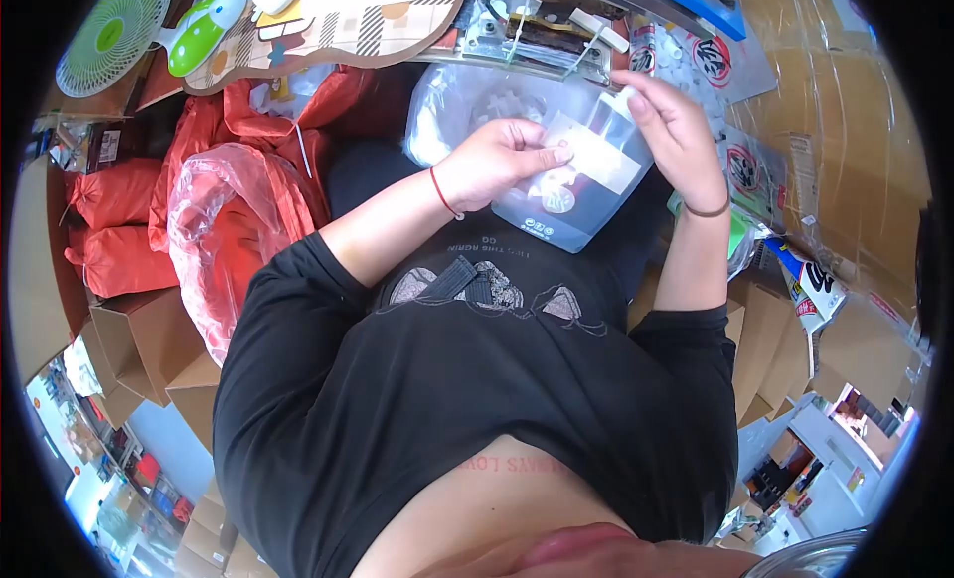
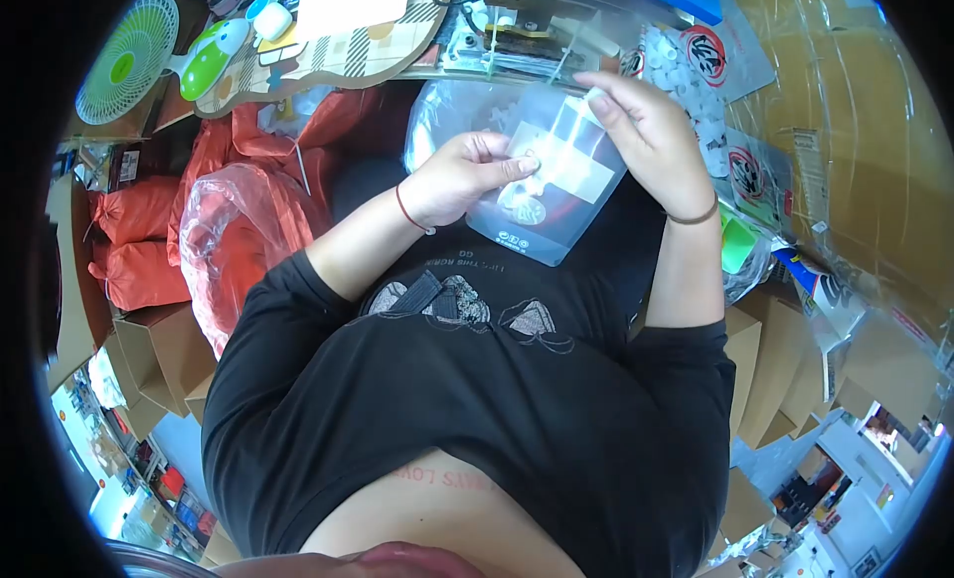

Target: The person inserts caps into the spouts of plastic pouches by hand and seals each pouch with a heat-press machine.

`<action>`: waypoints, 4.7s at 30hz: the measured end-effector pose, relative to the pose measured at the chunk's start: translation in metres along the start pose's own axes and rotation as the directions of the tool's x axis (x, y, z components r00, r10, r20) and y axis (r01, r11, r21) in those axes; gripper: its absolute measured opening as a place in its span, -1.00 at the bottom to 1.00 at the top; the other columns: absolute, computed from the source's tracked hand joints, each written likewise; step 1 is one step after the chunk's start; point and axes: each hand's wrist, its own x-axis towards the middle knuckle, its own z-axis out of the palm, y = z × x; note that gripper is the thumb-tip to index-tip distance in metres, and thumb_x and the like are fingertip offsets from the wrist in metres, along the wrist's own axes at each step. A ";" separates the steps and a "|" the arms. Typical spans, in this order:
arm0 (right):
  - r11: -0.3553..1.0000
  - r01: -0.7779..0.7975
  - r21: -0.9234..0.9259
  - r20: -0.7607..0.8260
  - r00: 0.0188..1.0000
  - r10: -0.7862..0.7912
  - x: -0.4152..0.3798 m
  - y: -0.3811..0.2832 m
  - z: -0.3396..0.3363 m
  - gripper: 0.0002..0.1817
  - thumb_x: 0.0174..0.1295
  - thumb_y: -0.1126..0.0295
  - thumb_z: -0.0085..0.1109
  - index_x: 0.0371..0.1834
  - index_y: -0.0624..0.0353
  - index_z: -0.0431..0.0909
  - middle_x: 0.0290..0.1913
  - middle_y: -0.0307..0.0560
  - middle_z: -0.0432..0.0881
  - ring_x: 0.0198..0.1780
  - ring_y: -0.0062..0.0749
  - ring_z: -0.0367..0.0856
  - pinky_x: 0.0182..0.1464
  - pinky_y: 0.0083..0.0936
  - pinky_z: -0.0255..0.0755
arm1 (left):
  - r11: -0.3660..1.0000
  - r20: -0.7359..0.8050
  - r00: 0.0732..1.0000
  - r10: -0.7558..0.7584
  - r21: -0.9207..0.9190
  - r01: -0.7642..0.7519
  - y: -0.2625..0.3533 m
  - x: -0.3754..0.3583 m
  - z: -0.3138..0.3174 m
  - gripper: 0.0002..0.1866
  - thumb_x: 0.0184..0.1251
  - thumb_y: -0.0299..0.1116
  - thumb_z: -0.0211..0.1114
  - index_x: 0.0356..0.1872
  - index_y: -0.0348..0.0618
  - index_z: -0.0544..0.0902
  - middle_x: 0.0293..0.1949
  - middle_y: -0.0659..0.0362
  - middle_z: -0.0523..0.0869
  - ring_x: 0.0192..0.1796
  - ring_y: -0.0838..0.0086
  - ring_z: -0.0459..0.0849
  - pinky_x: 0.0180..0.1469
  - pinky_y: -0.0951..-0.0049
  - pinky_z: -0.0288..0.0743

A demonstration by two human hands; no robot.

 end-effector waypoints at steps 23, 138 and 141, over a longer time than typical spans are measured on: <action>0.979 -0.195 -0.051 -0.178 0.967 0.184 -0.059 0.101 -0.013 -0.69 0.44 0.30 0.17 0.10 0.27 0.59 0.05 -0.07 0.63 0.12 -0.39 0.54 0.23 -0.46 0.36 | -0.530 0.011 0.724 0.690 0.689 0.495 0.096 0.020 -0.211 -0.28 0.43 0.19 0.14 0.50 0.09 0.31 0.48 -0.14 0.29 0.52 -0.01 0.26 0.46 0.02 0.20; 0.802 -0.262 -0.537 0.611 0.535 0.584 0.010 0.330 0.317 -0.47 0.30 0.34 0.14 0.39 -0.11 0.49 0.45 0.05 0.42 0.45 -0.01 0.39 0.41 -0.14 0.33 | 0.787 0.717 0.474 0.510 -0.167 -0.594 0.145 -0.086 0.008 -0.82 0.32 -0.16 0.43 -0.09 0.19 0.76 0.42 -0.25 0.39 0.47 -0.52 0.15 0.42 -0.44 0.09; 0.909 -0.229 -0.349 0.722 0.552 0.417 0.002 0.315 0.286 -0.50 0.29 0.35 0.15 0.34 -0.08 0.53 0.46 0.07 0.41 0.44 -0.01 0.40 0.37 -0.17 0.37 | 0.690 0.696 0.341 0.632 -0.304 -0.657 0.156 -0.088 0.038 -0.80 0.45 -0.15 0.26 -0.21 0.00 0.74 0.31 -0.28 0.45 0.47 -0.40 0.22 0.45 -0.39 0.07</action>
